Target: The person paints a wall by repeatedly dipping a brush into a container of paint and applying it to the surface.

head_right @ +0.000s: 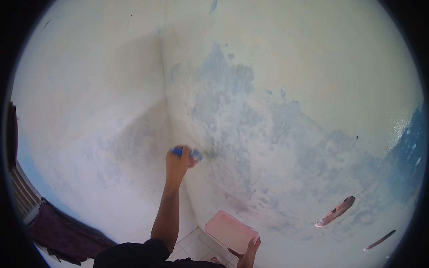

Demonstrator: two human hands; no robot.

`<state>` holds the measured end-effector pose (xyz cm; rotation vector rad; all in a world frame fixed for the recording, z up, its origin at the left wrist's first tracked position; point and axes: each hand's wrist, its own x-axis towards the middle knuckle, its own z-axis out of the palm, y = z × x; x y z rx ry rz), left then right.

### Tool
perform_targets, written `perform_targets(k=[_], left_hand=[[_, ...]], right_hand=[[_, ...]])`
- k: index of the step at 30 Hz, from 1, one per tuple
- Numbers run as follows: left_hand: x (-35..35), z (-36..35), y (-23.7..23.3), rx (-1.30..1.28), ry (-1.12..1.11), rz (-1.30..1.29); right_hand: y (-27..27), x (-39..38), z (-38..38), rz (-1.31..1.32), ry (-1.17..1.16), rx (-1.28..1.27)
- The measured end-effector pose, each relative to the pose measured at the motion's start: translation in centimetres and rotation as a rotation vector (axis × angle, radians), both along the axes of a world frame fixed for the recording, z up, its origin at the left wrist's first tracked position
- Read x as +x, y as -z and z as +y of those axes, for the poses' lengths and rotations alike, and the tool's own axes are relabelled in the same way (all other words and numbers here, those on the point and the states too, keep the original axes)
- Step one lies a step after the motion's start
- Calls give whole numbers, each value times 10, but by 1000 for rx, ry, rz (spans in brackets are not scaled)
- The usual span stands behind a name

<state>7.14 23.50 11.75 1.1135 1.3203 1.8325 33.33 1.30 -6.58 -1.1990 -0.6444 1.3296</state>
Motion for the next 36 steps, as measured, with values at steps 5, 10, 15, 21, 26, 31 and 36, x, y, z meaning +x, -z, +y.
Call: perform_targets(k=[5, 10, 15, 21, 26, 31, 36], left_hand=[[10, 26, -125, 257, -2, 64], [7, 12, -213, 623, 129, -301], [9, 57, -169, 673, 119, -415], [8, 49, 11, 395, 25, -605], [-10, -7, 132, 161, -35, -499], [-28, -61, 154, 3, -49, -422], [-19, -122, 120, -19, -32, -189]], right_hand=[[1, -5, 6, 56, -54, -23], [0, -19, 3, 114, -32, -59], [-6, -26, 3, 87, 0, -88], [1, -19, 9, 76, 30, -117], [5, -10, 16, 19, 22, -77], [15, -1, 35, 28, -39, -28], [16, 8, 35, 104, -137, -30]])
